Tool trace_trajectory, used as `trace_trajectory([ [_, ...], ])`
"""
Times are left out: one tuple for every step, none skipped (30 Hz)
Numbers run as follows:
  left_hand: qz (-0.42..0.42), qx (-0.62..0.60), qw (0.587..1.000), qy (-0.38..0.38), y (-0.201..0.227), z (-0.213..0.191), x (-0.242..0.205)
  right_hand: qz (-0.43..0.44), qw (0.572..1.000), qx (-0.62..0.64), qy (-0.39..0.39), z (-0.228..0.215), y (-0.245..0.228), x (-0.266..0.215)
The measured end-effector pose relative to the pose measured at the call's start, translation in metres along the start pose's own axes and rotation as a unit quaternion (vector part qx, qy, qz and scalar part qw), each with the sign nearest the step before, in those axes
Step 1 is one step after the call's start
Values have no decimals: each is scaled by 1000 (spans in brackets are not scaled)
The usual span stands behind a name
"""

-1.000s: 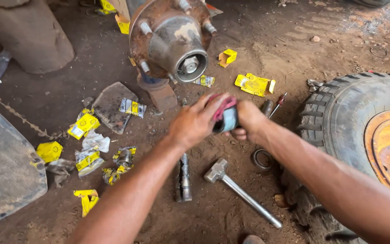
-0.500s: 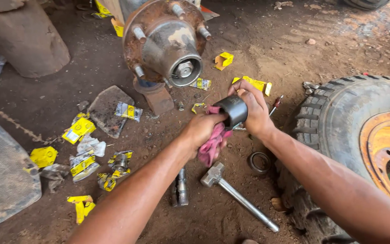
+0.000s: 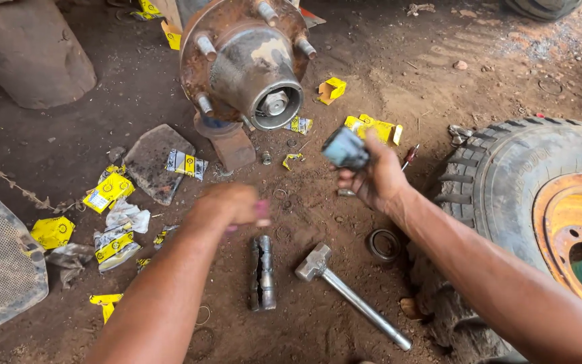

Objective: The person removes a metal component from a wheel hub using a hammer and a drift, cleans the internal parts with a pink cloth, and then reinserts a metal sleeve into the assembly by hand.

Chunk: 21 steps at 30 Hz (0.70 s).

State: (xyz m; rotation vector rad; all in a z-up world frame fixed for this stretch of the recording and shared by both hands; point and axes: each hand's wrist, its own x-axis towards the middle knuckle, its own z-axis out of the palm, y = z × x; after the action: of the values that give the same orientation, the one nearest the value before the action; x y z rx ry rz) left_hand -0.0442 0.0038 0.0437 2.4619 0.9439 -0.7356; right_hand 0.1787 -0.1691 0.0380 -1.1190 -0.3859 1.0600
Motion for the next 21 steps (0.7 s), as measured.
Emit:
trace_trajectory([
  [6, 79, 997, 11, -19, 3, 7, 2, 1000, -9, 10, 9, 1, -3],
  [-13, 81, 996, 24, -39, 8, 13, -17, 1000, -6, -5, 18, 4, -3],
  [-31, 81, 996, 36, -55, 12, 19, -35, 999, -4, -19, 27, 8, -3],
  [-44, 81, 995, 25, -69, 14, 24, -53, 998, -2, -34, 36, 10, -2],
  [-59, 81, 995, 15, -82, 15, 27, -67, 997, -27, -24, 44, 9, -2],
  [-73, 80, 994, 4, -89, 15, 27, -82, 995, -51, -14, 52, 7, -1],
  [-86, 53, 995, 4, -94, 14, 25, -96, 993, -76, -5, 61, 4, 0],
  [-99, 26, 995, 5, -100, 11, 22, -100, 990, -98, 1, 71, 1, 2],
  [-110, -1, 994, 4, -102, 9, 18, -102, 987, -122, 8, 79, -2, 5],
  [-103, 7, 995, 11, -101, 8, 14, -105, 984, -145, 15, 87, -3, 9],
  [-95, 16, 995, 19, -100, 6, 11, -115, 984, -132, 19, 95, -2, 12],
  [-87, 24, 996, 27, -100, 5, 7, -125, 985, -119, 24, 104, 0, 16],
  [-81, 17, 996, 17, -98, 4, 4, -137, 985, -104, 28, 111, 2, 19],
  [-75, 10, 997, 8, -95, 4, 2, -141, 983, -102, 52, 119, 5, 22],
  [-68, 4, 998, -2, -93, 5, 1, -144, 981, -100, 78, 128, 9, 24],
  [-58, 17, 998, 13, -93, 6, 2, -148, 979, -98, 104, 134, 12, 25],
  [-47, 30, 998, 29, -91, 7, 4, -140, 979, -95, 118, 138, 12, 25],
  [-37, 42, 997, 45, -91, 7, 7, -132, 978, -91, 132, 141, 13, 24],
  [-38, 44, 998, 34, -92, 10, 10, -121, 978, -89, 145, 144, 15, 23],
  [-40, 46, 998, 23, -92, 13, 16, -115, 981, -83, 133, 146, 16, 23],
  [-40, 51, 998, 12, -94, 15, 22, -112, 983, -74, 122, 147, 15, 24],
])
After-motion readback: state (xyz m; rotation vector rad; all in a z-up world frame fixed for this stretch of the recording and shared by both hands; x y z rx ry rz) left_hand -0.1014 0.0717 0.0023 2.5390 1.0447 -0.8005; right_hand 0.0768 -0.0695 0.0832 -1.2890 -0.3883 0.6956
